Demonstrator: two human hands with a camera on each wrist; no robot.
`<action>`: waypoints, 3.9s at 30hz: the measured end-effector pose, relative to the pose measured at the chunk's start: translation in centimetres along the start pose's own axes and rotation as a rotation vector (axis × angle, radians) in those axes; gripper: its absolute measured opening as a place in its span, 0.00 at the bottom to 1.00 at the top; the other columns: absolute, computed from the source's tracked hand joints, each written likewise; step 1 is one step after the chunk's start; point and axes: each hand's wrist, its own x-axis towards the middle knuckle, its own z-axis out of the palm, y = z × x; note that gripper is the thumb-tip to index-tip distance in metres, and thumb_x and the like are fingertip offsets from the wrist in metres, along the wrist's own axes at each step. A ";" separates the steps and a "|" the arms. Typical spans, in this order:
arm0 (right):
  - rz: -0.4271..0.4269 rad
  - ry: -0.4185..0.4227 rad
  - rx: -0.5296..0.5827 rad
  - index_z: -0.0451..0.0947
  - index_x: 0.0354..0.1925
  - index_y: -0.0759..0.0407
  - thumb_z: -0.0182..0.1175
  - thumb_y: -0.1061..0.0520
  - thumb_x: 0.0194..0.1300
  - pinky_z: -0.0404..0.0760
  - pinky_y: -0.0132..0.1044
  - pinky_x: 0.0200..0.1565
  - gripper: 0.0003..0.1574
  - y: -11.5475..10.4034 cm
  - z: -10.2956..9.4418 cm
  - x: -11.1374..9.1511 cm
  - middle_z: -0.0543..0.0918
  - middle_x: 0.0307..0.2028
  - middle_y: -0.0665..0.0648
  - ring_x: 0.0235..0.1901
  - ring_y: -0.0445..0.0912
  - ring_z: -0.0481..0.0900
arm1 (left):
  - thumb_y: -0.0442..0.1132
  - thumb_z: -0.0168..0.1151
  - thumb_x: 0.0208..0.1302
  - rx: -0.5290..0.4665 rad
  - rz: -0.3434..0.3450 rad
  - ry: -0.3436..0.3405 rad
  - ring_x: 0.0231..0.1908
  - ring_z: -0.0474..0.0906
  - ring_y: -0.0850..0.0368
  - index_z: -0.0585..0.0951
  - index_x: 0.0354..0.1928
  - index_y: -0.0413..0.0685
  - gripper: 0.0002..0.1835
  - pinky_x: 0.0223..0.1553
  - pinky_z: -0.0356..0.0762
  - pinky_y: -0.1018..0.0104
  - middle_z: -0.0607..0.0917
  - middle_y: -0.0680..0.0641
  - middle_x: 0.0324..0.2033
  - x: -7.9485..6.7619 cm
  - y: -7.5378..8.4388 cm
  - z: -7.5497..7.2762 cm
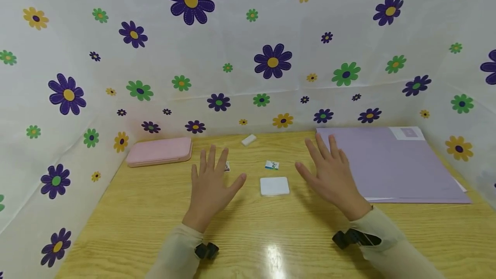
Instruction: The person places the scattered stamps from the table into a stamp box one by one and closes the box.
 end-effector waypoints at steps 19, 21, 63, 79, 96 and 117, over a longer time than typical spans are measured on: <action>-0.080 0.004 0.346 0.67 0.68 0.65 0.54 0.45 0.75 0.56 0.62 0.65 0.34 -2.4 1.4 2.7 0.68 0.66 0.67 0.68 0.63 0.61 | 0.60 0.64 0.63 -0.313 0.145 -0.052 0.62 0.66 0.46 0.69 0.70 0.49 0.38 0.60 0.67 0.46 0.71 0.46 0.63 0.8 2.0 2.2; -0.079 0.003 0.353 0.68 0.67 0.65 0.54 0.46 0.75 0.58 0.63 0.64 0.33 -2.6 1.5 2.9 0.70 0.65 0.67 0.66 0.63 0.62 | 0.60 0.64 0.62 -0.335 0.140 -0.089 0.61 0.67 0.47 0.68 0.70 0.50 0.38 0.59 0.69 0.47 0.71 0.47 0.62 0.9 2.1 2.5; -0.058 -0.279 0.581 0.79 0.56 0.61 0.60 0.50 0.71 0.75 0.41 0.37 0.21 -9.4 3.2 10.4 0.79 0.36 0.56 0.36 0.49 0.75 | 0.47 0.74 0.57 -0.461 0.140 -0.337 0.39 0.73 0.56 0.77 0.62 0.45 0.32 0.41 0.73 0.62 0.80 0.50 0.43 2.4 2.5 4.8; -0.139 -0.441 0.532 0.80 0.53 0.62 0.63 0.51 0.70 0.76 0.38 0.40 0.20 -11.5 5.0 12.9 0.80 0.37 0.54 0.37 0.47 0.76 | 0.47 0.74 0.57 -0.410 0.161 -0.332 0.42 0.74 0.56 0.79 0.60 0.47 0.29 0.46 0.74 0.58 0.80 0.50 0.44 2.5 2.4 5.0; -0.155 -0.618 0.574 0.81 0.50 0.67 0.63 0.59 0.68 0.75 0.34 0.38 0.16 -11.4 8.5 15.5 0.81 0.37 0.55 0.36 0.45 0.76 | 0.47 0.76 0.55 -0.431 0.161 -0.327 0.40 0.73 0.57 0.82 0.54 0.51 0.24 0.46 0.73 0.60 0.78 0.53 0.42 2.6 2.2 5.2; -0.174 -0.670 0.504 0.85 0.42 0.60 0.65 0.62 0.64 0.69 0.31 0.31 0.08 -10.7 11.2 16.8 0.77 0.28 0.52 0.27 0.42 0.69 | 0.44 0.77 0.54 -0.486 0.137 -0.343 0.40 0.72 0.55 0.80 0.52 0.50 0.24 0.45 0.72 0.59 0.77 0.51 0.42 2.3 2.0 4.9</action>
